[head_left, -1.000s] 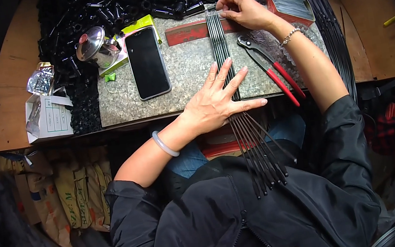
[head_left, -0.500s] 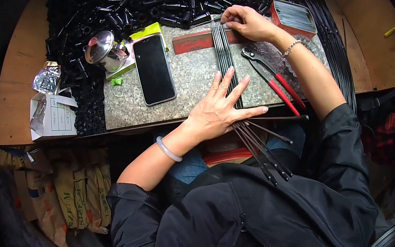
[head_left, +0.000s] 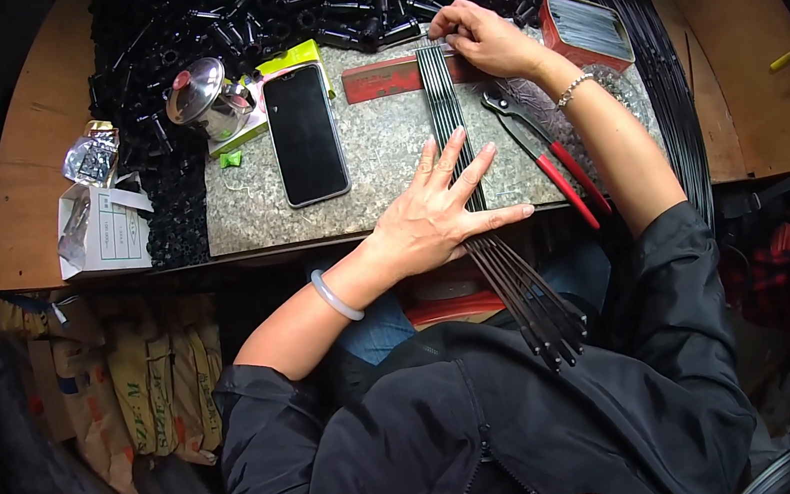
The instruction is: Manually assembling black rods into a hub and using pliers to secure the connection.
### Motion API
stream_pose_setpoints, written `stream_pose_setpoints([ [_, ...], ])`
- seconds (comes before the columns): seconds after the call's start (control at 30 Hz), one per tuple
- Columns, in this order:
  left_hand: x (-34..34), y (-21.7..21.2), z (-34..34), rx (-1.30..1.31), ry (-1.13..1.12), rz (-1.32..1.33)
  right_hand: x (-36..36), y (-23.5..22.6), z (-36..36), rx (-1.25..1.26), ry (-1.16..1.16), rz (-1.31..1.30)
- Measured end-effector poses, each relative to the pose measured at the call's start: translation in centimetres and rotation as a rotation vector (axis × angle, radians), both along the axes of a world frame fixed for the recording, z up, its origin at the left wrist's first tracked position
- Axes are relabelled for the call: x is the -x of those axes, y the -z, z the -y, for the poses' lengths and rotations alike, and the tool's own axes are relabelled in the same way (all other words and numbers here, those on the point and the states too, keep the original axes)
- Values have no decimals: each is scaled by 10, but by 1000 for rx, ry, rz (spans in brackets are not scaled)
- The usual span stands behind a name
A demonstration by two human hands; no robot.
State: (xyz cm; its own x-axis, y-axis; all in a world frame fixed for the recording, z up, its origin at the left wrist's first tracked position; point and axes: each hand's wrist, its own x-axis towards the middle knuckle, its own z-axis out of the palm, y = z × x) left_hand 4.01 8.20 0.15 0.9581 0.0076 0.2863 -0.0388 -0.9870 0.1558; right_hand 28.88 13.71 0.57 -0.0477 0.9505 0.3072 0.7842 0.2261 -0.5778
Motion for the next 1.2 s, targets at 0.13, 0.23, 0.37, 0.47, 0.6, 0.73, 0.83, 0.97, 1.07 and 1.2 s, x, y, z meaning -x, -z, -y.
stream_pose_setpoints([
  [0.13, 0, 4, -1, 17, 3, 13, -1, -9, 1, 174, 9, -9],
  [0.23, -1, 4, -1, -25, 9, 1, 4, -2, 0, 32, -28, -23],
  [0.37, -1, 3, 1, 11, 9, 17, 0, -7, -2, -123, 21, -8],
  [0.47, 2, 3, 1, 43, -6, 44, -37, -40, 18, -146, 212, -87],
  [0.6, 1, 3, 3, -5, -10, 46, -108, -61, 69, 85, 359, 285],
  [0.73, 3, 2, 2, -63, -28, 10, -115, -47, 87, 191, 415, 304],
  [0.83, 2, 4, 0, 6, -8, 46, -118, -41, 88, 35, 380, 384],
  [0.97, -2, 3, 1, -34, 2, 50, -126, -46, 91, -6, 394, 427],
  [1.07, -8, -2, 5, -15, 30, 24, -125, -57, 109, 12, 466, 360],
  [1.2, -4, 4, 6, 7, 22, -6, -124, -28, 92, 90, 454, 294],
])
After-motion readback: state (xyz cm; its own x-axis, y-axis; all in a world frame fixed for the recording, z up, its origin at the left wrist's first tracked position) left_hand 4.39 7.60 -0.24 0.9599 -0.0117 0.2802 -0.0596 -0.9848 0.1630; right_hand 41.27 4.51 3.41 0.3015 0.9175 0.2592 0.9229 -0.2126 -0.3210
